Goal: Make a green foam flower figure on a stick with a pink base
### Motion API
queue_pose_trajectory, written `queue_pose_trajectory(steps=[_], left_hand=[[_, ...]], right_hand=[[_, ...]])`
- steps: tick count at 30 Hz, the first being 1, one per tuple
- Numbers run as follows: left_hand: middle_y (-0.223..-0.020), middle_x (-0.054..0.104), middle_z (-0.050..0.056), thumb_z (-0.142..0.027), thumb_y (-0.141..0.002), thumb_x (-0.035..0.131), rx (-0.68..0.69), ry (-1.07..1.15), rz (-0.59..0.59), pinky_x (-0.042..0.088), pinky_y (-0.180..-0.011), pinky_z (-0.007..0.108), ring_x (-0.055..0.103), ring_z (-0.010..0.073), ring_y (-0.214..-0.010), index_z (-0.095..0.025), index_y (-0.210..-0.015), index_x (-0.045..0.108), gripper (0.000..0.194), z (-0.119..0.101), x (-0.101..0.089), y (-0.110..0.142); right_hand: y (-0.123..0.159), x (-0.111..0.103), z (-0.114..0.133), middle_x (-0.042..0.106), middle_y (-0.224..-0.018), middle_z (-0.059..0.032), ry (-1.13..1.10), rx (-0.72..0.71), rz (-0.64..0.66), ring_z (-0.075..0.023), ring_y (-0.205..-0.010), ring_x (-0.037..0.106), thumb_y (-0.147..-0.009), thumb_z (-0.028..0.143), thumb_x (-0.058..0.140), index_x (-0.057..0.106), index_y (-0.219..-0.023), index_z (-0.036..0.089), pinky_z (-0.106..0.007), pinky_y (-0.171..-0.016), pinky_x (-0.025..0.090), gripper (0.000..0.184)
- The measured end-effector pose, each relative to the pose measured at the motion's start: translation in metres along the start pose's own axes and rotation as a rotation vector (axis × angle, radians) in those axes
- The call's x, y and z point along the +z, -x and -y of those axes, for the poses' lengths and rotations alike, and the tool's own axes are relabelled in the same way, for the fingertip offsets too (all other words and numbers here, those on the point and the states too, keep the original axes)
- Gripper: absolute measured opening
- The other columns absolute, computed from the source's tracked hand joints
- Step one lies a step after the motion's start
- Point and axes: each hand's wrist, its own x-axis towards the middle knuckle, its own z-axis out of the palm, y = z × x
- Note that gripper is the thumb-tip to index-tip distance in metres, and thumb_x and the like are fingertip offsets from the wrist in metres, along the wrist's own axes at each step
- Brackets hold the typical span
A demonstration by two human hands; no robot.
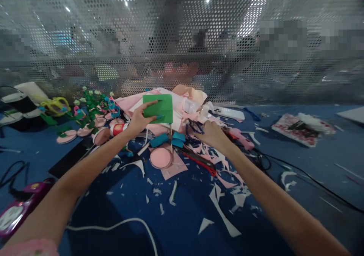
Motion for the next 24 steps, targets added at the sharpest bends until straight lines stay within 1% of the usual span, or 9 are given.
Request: queue_pose_trajectory(steps=[3, 8, 10, 13, 16, 19, 21, 22, 24], left_hand=[[-0.125, 0.057, 0.012, -0.023, -0.058, 0.076, 0.01, -0.007, -0.007, 0.046, -0.095, 0.035, 0.053, 0.0239, -0.114, -0.013, -0.118, 0.057, 0.064, -0.006, -0.002, -0.001], [-0.126, 0.056, 0.011, -0.02, -0.058, 0.075, 0.057, -0.033, -0.003, 0.048, -0.093, 0.033, 0.054, 0.0226, -0.113, -0.014, -0.12, 0.055, 0.065, -0.012, -0.006, -0.002], [-0.127, 0.055, 0.012, -0.022, -0.058, 0.076, 0.072, -0.004, 0.011, 0.049, -0.092, 0.034, 0.054, 0.0231, -0.113, -0.014, -0.12, 0.054, 0.066, -0.013, -0.006, -0.002], [-0.127, 0.054, 0.013, -0.025, -0.058, 0.077, 0.079, 0.033, 0.029, 0.052, -0.088, 0.035, 0.054, 0.0245, -0.112, -0.014, -0.121, 0.052, 0.068, -0.013, -0.007, -0.002], [-0.13, 0.052, 0.013, -0.025, -0.06, 0.076, 0.109, 0.021, 0.022, 0.053, -0.085, 0.033, 0.055, 0.0241, -0.112, -0.015, -0.123, 0.051, 0.069, -0.013, -0.01, -0.003], [-0.13, 0.052, 0.012, -0.024, -0.062, 0.074, 0.172, -0.018, -0.008, 0.054, -0.085, 0.032, 0.055, 0.0234, -0.111, -0.016, -0.124, 0.051, 0.066, -0.012, -0.016, -0.006], [-0.128, 0.054, 0.011, -0.023, -0.063, 0.073, 0.224, -0.063, -0.035, 0.053, -0.086, 0.032, 0.055, 0.023, -0.111, -0.016, -0.123, 0.051, 0.064, -0.011, -0.02, -0.008], [-0.125, 0.056, 0.011, -0.023, -0.064, 0.072, 0.251, -0.093, -0.049, 0.052, -0.086, 0.032, 0.056, 0.0226, -0.11, -0.015, -0.122, 0.052, 0.062, -0.011, -0.022, -0.009], [-0.119, 0.06, 0.011, -0.022, -0.065, 0.071, 0.307, -0.158, -0.07, 0.051, -0.086, 0.031, 0.058, 0.0215, -0.107, -0.015, -0.119, 0.055, 0.057, -0.011, -0.025, -0.01]], right_hand=[[0.001, 0.015, 0.001, 0.053, -0.107, -0.0292, 0.16, 0.064, 0.029, -0.0368, -0.104, 0.05, -0.076, 0.041, 0.059, 0.05, -0.107, -0.006, -0.04, -0.086, 0.036, 0.057], [0.005, 0.019, 0.009, 0.048, -0.108, -0.0309, 0.18, 0.129, -0.011, -0.0397, -0.104, 0.048, -0.078, 0.038, 0.055, 0.047, -0.109, -0.008, -0.042, -0.083, 0.037, 0.057], [0.005, 0.021, 0.009, 0.047, -0.112, -0.0298, 0.179, 0.13, -0.032, -0.0407, -0.107, 0.047, -0.078, 0.037, 0.054, 0.048, -0.11, -0.005, -0.043, -0.084, 0.036, 0.053], [0.003, 0.021, 0.006, 0.051, -0.112, -0.0266, 0.149, 0.119, -0.009, -0.0376, -0.106, 0.049, -0.076, 0.025, 0.053, 0.051, -0.108, 0.0, -0.042, -0.086, 0.036, 0.041], [-0.002, 0.016, -0.001, 0.056, -0.106, -0.0241, 0.096, 0.133, 0.024, -0.0315, -0.096, 0.056, -0.077, 0.025, 0.049, 0.054, -0.105, 0.002, -0.034, -0.076, 0.04, 0.037], [-0.007, 0.005, -0.008, 0.063, -0.081, -0.0148, 0.022, 0.114, 0.115, -0.0244, -0.078, 0.061, -0.078, 0.032, 0.049, 0.062, -0.085, 0.008, -0.028, -0.064, 0.041, 0.029], [-0.008, -0.003, -0.013, 0.062, -0.068, -0.0094, -0.015, 0.1, 0.158, -0.0216, -0.071, 0.061, -0.077, 0.036, 0.049, 0.062, -0.075, 0.012, -0.026, -0.06, 0.041, 0.027], [-0.008, -0.007, -0.014, 0.062, -0.069, -0.0095, -0.02, 0.105, 0.154, -0.0224, -0.073, 0.061, -0.076, 0.037, 0.052, 0.062, -0.076, 0.012, -0.027, -0.06, 0.041, 0.027], [-0.007, -0.011, -0.016, 0.063, -0.082, -0.0148, -0.008, 0.133, 0.093, -0.0282, -0.089, 0.059, -0.07, 0.036, 0.059, 0.061, -0.086, 0.008, -0.029, -0.064, 0.042, 0.033]])
